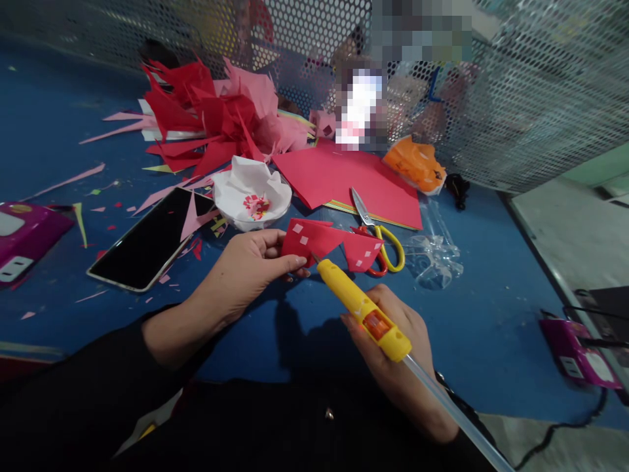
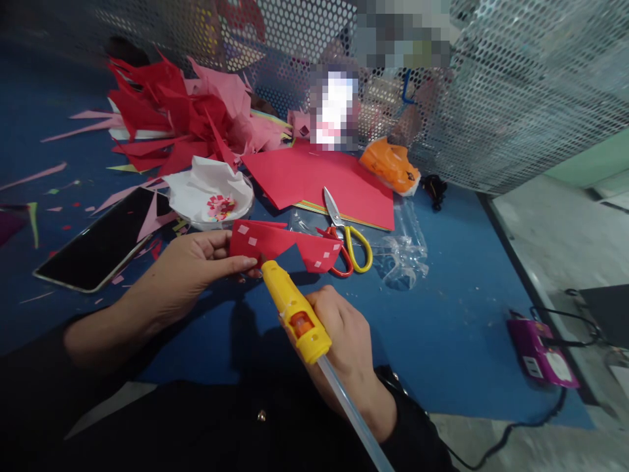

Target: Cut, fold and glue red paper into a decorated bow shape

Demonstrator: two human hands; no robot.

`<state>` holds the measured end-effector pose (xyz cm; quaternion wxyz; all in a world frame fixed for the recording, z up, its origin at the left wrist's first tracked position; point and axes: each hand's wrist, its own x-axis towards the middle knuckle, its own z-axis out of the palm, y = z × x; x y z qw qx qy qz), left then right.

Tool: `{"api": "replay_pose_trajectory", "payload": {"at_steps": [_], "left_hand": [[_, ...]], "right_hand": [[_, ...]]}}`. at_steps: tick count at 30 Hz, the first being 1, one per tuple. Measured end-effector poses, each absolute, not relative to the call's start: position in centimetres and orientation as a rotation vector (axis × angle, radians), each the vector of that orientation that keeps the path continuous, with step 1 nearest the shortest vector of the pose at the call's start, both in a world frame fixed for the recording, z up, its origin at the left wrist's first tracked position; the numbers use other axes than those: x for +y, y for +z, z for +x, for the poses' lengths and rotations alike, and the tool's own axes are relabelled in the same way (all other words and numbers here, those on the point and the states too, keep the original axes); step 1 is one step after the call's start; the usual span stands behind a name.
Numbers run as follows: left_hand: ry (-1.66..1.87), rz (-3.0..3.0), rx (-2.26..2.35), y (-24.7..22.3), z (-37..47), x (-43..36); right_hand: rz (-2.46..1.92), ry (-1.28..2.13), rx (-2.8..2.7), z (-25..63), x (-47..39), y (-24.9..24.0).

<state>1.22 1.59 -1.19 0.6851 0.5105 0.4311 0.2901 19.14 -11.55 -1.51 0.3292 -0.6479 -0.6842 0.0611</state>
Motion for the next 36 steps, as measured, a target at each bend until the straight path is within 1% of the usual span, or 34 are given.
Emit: {"api": "replay_pose_trajectory", "payload": {"at_steps": [24, 32, 36], "left_hand": [[0.664, 1.192, 0.979, -1.19, 1.23, 1.59], [0.634, 1.371, 1.063, -0.86, 0.97, 1.40], [0.627, 1.298, 1.017, -0.96, 1.04, 1.46]], "right_hand": [[-1.709, 0.144, -1.826, 19.13, -11.46, -1.74], [-1.743, 0.076, -1.773, 19.34, -11.41, -2.05], [-1.729, 0.097, -1.678, 19.65, -11.75, -2.22]]}}
